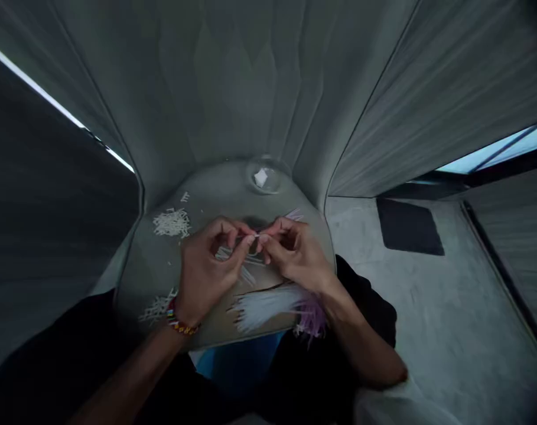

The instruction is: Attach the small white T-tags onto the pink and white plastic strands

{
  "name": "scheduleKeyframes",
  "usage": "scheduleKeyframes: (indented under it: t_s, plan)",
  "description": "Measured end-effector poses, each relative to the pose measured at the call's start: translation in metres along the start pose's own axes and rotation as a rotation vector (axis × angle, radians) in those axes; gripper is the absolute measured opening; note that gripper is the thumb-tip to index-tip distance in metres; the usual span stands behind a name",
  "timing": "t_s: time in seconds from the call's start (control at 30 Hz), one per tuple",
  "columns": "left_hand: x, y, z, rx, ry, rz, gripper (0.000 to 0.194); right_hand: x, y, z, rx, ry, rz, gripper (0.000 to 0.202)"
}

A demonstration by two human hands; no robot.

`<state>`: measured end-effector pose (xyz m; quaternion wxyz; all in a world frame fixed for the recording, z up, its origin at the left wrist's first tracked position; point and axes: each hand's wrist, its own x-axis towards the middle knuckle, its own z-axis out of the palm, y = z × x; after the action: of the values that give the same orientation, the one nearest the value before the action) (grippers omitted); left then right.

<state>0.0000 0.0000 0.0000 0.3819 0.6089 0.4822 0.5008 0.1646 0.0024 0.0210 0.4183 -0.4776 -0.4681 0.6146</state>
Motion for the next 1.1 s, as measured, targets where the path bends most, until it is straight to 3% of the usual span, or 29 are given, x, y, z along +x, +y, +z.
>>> scheduleKeyframes:
  t_s: [0.23, 0.63, 0.77, 0.8, 0.97, 1.1]
  plan:
    - [-0.001, -0.002, 0.002, 0.11, 0.023, 0.053, 0.034, 0.0, 0.008, -0.004, -0.023, -0.018, -0.015, 0.023]
    - [-0.001, -0.005, -0.001, 0.151, -0.039, 0.087, 0.031, 0.003, 0.013, -0.006, -0.024, -0.059, -0.032, 0.028]
    - [0.001, -0.006, -0.002, 0.212, -0.051, 0.095, 0.014, 0.004, 0.012, -0.006, 0.009, -0.052, -0.025, 0.029]
    - [0.002, -0.006, -0.003, 0.234, -0.064, 0.093, 0.007, 0.004, 0.012, -0.007, 0.02, -0.05, -0.025, 0.029]
    - [0.009, -0.006, -0.012, 0.386, -0.211, 0.228, 0.015, 0.004, 0.009, -0.007, 0.007, -0.02, -0.026, 0.029]
    - [0.011, -0.004, -0.015, 0.423, -0.243, 0.277, 0.012, 0.004, 0.008, -0.007, -0.006, -0.015, -0.026, 0.029]
